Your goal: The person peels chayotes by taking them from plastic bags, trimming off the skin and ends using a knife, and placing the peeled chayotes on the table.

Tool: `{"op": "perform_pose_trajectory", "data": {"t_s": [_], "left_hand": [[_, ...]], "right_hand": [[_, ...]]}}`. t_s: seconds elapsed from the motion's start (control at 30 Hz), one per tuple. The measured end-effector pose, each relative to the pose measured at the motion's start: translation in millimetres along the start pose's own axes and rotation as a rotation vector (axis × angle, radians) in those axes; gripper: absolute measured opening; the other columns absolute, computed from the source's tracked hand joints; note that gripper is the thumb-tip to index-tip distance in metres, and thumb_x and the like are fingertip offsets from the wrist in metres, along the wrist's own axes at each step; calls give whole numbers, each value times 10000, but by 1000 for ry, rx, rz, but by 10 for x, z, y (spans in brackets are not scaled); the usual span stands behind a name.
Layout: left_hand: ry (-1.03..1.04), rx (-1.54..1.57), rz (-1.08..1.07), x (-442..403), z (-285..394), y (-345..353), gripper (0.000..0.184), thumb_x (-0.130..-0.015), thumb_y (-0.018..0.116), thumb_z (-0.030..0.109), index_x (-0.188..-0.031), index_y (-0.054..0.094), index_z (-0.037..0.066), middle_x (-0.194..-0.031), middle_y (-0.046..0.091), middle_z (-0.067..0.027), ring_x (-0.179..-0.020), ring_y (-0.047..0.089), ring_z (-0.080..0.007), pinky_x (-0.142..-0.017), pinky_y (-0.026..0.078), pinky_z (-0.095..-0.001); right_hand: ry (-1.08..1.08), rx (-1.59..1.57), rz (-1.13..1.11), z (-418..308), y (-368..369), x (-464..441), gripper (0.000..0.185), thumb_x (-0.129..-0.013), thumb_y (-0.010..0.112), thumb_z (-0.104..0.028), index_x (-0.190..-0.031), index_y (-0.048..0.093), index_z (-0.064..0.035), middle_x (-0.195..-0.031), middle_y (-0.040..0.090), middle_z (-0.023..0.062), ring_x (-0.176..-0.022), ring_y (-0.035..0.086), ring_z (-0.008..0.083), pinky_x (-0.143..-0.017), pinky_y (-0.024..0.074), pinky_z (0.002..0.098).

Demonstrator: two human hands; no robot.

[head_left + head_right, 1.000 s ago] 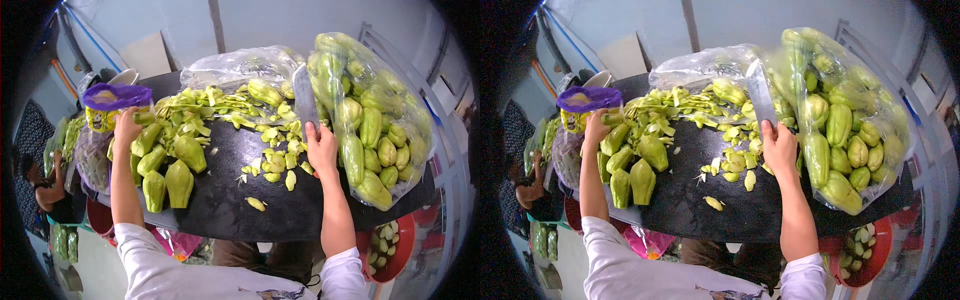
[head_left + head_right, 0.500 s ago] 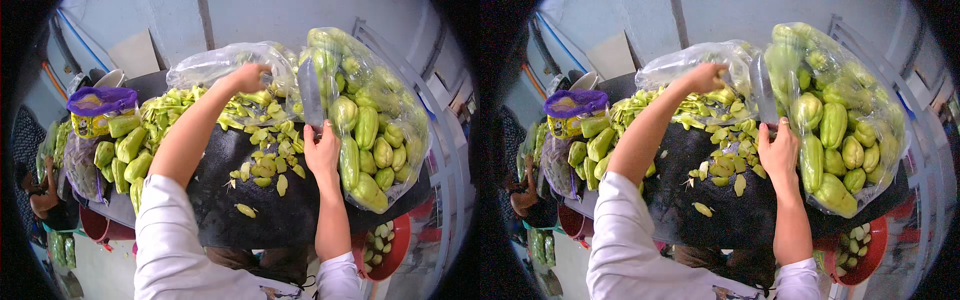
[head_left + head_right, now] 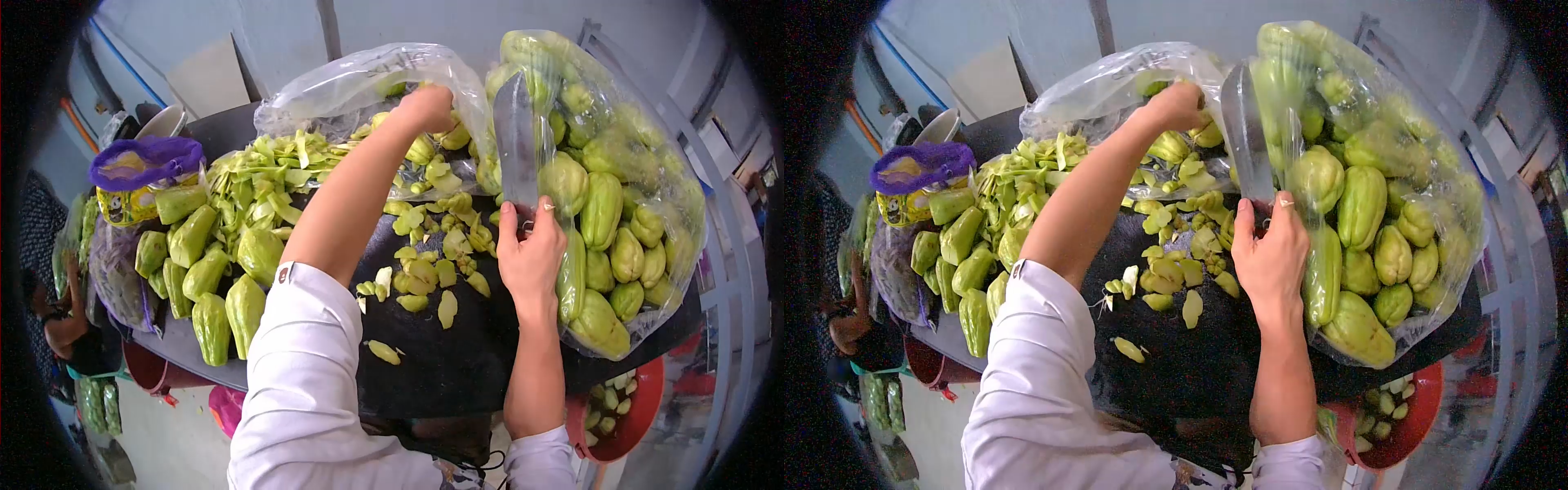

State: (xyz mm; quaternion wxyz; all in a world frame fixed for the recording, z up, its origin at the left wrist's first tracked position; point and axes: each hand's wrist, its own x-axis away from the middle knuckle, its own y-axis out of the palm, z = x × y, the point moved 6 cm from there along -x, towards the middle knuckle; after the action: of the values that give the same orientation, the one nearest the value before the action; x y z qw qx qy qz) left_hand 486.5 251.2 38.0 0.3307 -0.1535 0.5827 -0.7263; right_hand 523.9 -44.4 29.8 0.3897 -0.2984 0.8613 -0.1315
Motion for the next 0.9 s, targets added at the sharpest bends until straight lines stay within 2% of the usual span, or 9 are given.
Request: {"op": "perform_pose_trajectory", "data": {"t_s": [0.13, 0.23, 0.3, 0.33, 0.43, 0.57, 0.7, 0.8, 0.9], "left_hand": [[-73, -21, 72, 242, 149, 214, 400, -760, 680, 254, -1085, 684, 21, -1178, 647, -224, -1086, 647, -372, -916, 537, -453], [104, -286, 195, 407, 400, 315, 379, -783, 675, 289, -1057, 685, 28, -1165, 652, -220, -1081, 652, -354, -914, 539, -456], [203, -176, 328, 459, 467, 391, 291, -793, 668, 287, -964, 721, 58, -984, 694, -230, -929, 686, -402, -840, 557, -480], [202, -176, 328, 486, 524, 397, 291, -793, 668, 287, -964, 721, 58, -984, 694, -230, -929, 686, -402, -840, 557, -480], [-58, 227, 158, 466, 513, 510, 329, -804, 637, 275, -1035, 691, 47, -1019, 689, -254, -951, 677, -414, -861, 550, -483], [-94, 315, 99, 354, 609, 603, 423, -796, 643, 253, -1144, 676, 15, -1062, 684, -275, -1044, 657, -413, -942, 523, -440], [-215, 323, -28, 116, 563, 808, 435, -783, 648, 238, -1141, 672, -9, -1088, 672, -294, -1077, 649, -400, -962, 514, -419], [-159, 353, -15, -120, 433, 1001, 472, -770, 694, 315, -1148, 688, 33, -1144, 671, -259, -1102, 646, -359, -969, 507, -404], [-72, 632, 83, -401, 233, 1255, 584, -709, 753, 506, -1164, 711, 141, -1185, 689, -158, -1103, 647, -338, -950, 507, -387]], "right_hand": [[20, -40, 5, -23, -25, -14, 258, -909, 665, -180, -947, 555, 51, -800, 646, 253, -725, 639, 449, -637, 488, 490], [-11, -13, 46, -8, -47, -9, 235, -905, 673, -172, -940, 561, 31, -787, 657, 241, -696, 655, 432, -600, 504, 461], [-10, -30, 47, -39, -60, -15, 235, -905, 676, -173, -934, 563, 31, -790, 665, 234, -695, 665, 413, -596, 512, 447], [-2, -43, 56, -50, -83, -16, 235, -905, 679, -174, -928, 564, 30, -793, 672, 227, -694, 675, 395, -591, 520, 432], [-2, -39, 63, -57, -94, -29, 236, -908, 681, -175, -918, 573, 35, -796, 683, 212, -672, 683, 357, -574, 528, 407], [-10, -23, 69, -59, -103, -34, 241, -905, 685, -177, -919, 579, 39, -785, 684, 210, -658, 686, 351, -569, 524, 398], [-2, -14, 71, -24, -110, -31, 240, -903, 688, -175, -916, 583, 41, -772, 684, 212, -656, 691, 343, -567, 525, 398], [0, -27, 70, -57, -105, -28, 242, -901, 690, -173, -912, 583, 44, -767, 686, 210, -657, 695, 333, -561, 525, 393], [18, -8, 42, -82, -110, -33, 242, -900, 691, -170, -908, 582, 45, -771, 688, 208, -656, 699, 324, -558, 527, 391]]}}
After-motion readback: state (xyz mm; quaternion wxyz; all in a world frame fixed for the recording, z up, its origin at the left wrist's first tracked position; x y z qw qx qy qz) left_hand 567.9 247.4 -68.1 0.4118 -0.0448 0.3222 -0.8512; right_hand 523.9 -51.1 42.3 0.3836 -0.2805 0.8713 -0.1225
